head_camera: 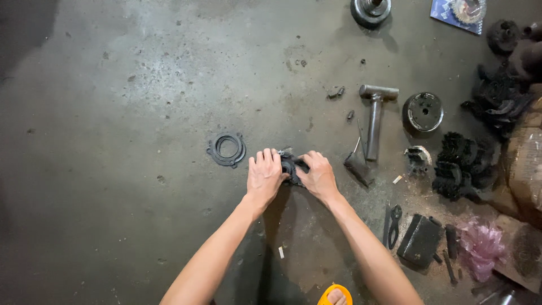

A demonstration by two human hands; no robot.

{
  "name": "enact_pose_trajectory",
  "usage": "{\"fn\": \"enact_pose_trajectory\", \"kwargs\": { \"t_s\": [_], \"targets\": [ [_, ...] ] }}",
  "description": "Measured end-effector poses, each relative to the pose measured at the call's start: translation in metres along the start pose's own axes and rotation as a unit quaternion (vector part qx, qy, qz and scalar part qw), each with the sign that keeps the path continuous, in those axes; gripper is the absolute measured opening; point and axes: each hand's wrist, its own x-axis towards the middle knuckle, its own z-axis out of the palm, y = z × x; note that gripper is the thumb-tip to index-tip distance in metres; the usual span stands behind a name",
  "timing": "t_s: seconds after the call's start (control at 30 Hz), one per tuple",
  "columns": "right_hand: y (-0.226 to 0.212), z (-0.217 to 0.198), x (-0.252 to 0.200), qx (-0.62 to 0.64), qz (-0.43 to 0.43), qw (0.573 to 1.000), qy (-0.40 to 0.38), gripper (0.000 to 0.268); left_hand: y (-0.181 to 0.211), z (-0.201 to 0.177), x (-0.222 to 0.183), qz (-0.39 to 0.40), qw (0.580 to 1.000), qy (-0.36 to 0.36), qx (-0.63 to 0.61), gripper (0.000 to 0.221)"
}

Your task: Assembling a motorcycle clutch component by fitting pads into a housing and using a screwdriver to seat them.

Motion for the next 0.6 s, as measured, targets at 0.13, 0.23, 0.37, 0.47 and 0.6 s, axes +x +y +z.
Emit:
{"fn": "enact_pose_trajectory", "kwargs": {
  "t_s": [0.13,0.23,0.37,0.47,0.6],
  "targets": [
    [0.004,0.006,-0.001,-0.005,0.001,1.000,0.006,0.024,0.000,0.001,-0.001,0.002,1.000,0.005,0.001,0.094],
    [0.000,0.002,0.000,-0.031,-0.010,0.999,0.002,0.020,0.000,-0.003,-0.001,0.005,1.000,0.006,0.002,0.095],
    [0.000,-0.011,-0.001,-0.005,0.010,1.000,0.026,0.024,-0.001,-0.007,0.000,0.004,1.000,-0.006,0.003,0.092],
    [-0.003,-0.040,-0.011,-0.040,0.169,0.985,-0.004,0.033,0.000,-0.006,0.000,0.003,1.000,-0.010,0.003,0.092],
    [0.001,-0.058,-0.020,0.077,0.445,0.877,-0.164,0.074,0.001,-0.007,0.000,0.003,1.000,-0.012,0.005,0.092]
  ]
}}
